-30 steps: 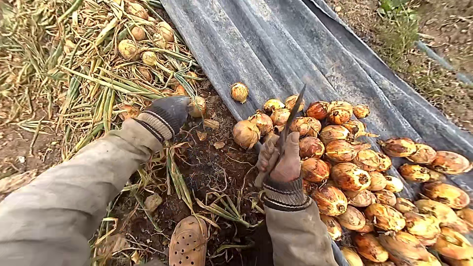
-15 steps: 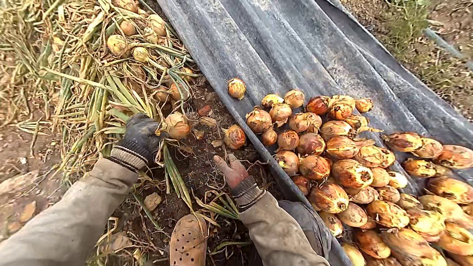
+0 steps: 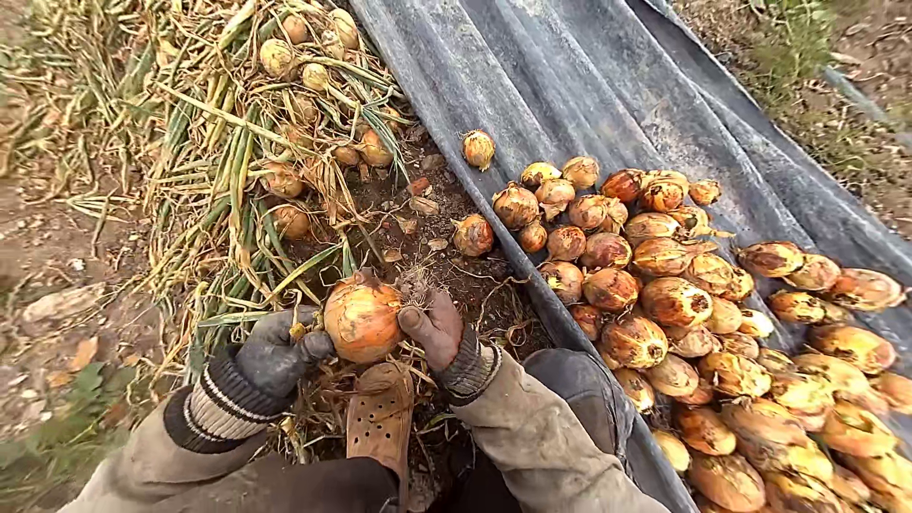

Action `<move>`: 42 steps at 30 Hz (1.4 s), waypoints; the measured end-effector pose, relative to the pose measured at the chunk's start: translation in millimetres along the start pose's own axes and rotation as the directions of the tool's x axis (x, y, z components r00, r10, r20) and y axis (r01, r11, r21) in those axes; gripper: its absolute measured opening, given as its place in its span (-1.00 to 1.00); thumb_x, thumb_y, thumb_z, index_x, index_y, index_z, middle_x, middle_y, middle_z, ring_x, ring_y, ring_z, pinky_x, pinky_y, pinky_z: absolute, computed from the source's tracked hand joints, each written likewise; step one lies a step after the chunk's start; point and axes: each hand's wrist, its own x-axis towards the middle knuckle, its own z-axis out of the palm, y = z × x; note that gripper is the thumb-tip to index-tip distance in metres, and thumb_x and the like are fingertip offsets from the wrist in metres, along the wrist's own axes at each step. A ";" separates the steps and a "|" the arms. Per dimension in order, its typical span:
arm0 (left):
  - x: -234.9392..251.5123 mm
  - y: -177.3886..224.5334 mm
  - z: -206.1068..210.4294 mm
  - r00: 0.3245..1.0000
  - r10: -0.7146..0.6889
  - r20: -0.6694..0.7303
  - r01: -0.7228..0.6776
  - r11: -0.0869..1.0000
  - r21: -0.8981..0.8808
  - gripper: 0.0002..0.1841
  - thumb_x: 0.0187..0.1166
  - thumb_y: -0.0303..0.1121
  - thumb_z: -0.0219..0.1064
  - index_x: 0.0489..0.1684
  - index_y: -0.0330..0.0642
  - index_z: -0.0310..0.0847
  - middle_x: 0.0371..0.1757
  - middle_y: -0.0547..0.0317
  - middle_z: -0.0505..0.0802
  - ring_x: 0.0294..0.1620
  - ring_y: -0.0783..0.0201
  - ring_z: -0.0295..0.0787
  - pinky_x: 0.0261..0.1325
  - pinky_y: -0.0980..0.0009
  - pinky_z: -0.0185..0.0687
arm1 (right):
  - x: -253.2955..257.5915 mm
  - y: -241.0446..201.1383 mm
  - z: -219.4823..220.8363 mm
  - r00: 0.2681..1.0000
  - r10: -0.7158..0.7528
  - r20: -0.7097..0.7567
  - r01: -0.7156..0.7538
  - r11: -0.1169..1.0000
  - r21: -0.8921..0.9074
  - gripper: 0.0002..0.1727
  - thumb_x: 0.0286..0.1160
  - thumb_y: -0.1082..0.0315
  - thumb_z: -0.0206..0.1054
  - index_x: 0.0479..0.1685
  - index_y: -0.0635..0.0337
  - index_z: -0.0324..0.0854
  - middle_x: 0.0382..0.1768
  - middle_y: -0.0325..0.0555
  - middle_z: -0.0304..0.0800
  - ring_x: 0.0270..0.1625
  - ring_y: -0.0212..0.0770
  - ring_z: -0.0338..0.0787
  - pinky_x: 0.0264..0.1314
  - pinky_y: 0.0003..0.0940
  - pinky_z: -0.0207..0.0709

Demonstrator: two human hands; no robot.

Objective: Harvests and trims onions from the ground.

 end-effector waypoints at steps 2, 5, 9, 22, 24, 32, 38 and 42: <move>1.4 -7.5 -7.1 0.990 0.141 -0.018 -0.136 0.975 0.175 -0.72 0.40 0.13 0.55 -0.37 0.17 0.87 -0.31 0.52 0.92 -0.25 0.62 0.83 -0.16 0.58 0.79 | -1.4 -2.7 5.1 1.000 0.014 -0.027 -0.015 0.999 -0.039 -0.07 0.44 -0.63 -0.09 -0.30 0.13 0.72 -0.49 -0.26 0.76 -0.33 -0.46 0.78 -0.20 -0.29 0.73; 6.7 -22.6 -26.5 0.889 0.437 0.135 -0.440 0.738 0.511 -0.59 0.59 0.05 0.38 -0.48 -0.11 0.79 -0.38 0.20 0.88 -0.22 0.41 0.83 -0.07 0.37 0.77 | -2.9 4.4 11.0 0.999 0.042 -0.029 -0.042 0.999 -0.013 -0.16 0.59 -0.50 -0.07 -0.32 0.14 0.70 -0.58 -0.28 0.67 -0.49 -0.45 0.68 -0.40 -0.31 0.64; 8.2 -18.8 -33.2 0.906 0.381 0.183 -0.361 0.469 0.806 -0.68 0.48 -0.13 0.29 -0.60 -0.13 0.72 -0.48 0.07 0.84 -0.36 0.09 0.84 -0.29 0.04 0.73 | -1.7 10.4 16.8 0.993 0.094 -0.072 -0.103 0.986 -0.131 -0.16 0.61 -0.48 -0.10 -0.55 0.09 0.69 -0.63 -0.22 0.67 -0.45 -0.29 0.76 -0.35 -0.06 0.66; 85.7 3.4 29.9 0.820 -0.435 0.372 -0.164 0.444 0.881 -0.61 0.67 0.15 0.27 0.02 0.10 0.86 -0.17 0.20 0.91 -0.08 0.15 0.87 0.08 0.00 0.75 | 24.0 36.5 -1.9 0.696 0.718 0.025 -0.712 0.694 -0.105 -0.14 0.76 -0.37 -0.32 -0.33 0.21 0.62 -0.64 -0.13 0.49 -0.62 -0.24 0.48 -0.50 -0.24 0.46; 124.3 -8.6 40.5 0.840 -0.443 0.314 -0.118 0.415 0.902 -0.64 0.72 0.06 0.24 0.26 0.16 0.77 0.06 0.14 0.92 0.06 0.05 0.89 0.13 -0.13 0.75 | 33.5 29.4 -27.9 0.724 0.689 -0.039 -0.669 0.714 0.207 -0.15 0.73 -0.41 -0.46 -0.47 0.09 0.47 -0.81 -0.33 0.29 -0.84 -0.42 0.24 -0.80 -0.47 0.23; 217.3 -108.4 -51.6 0.730 -0.598 -0.331 0.492 0.123 0.862 -0.24 0.61 0.28 0.27 -0.05 -0.50 0.69 -0.02 -0.49 0.82 0.12 -0.44 0.78 0.16 -0.49 0.58 | 101.6 16.0 -130.5 0.865 0.129 -0.484 -0.385 0.790 -0.477 -0.43 0.34 -0.17 0.50 0.03 0.15 0.67 -0.23 0.00 0.74 -0.26 -0.05 0.74 -0.18 0.09 0.64; 218.4 -145.2 -31.5 0.669 -0.531 -0.520 0.680 0.155 0.716 0.01 0.36 0.26 0.51 0.55 -0.48 0.27 0.19 -0.51 0.76 0.25 -0.43 0.76 0.27 -0.42 0.59 | 137.2 74.5 -94.8 0.786 0.488 -0.379 -0.502 0.146 -0.853 0.17 -0.28 0.21 0.77 0.72 -0.21 0.35 0.68 0.33 0.18 0.03 0.31 0.83 -0.14 0.31 0.76; 219.2 -139.8 -27.9 0.655 -0.550 -0.518 0.664 0.091 0.742 -0.04 0.38 0.02 0.50 0.63 -0.54 0.14 0.13 -0.53 0.78 0.18 -0.44 0.78 0.22 -0.38 0.63 | 142.8 78.9 -99.3 0.803 0.515 -0.299 -0.390 0.075 -0.918 0.21 -0.23 0.23 0.76 0.78 -0.21 0.28 0.76 0.26 0.11 0.00 0.33 0.84 -0.11 0.35 0.73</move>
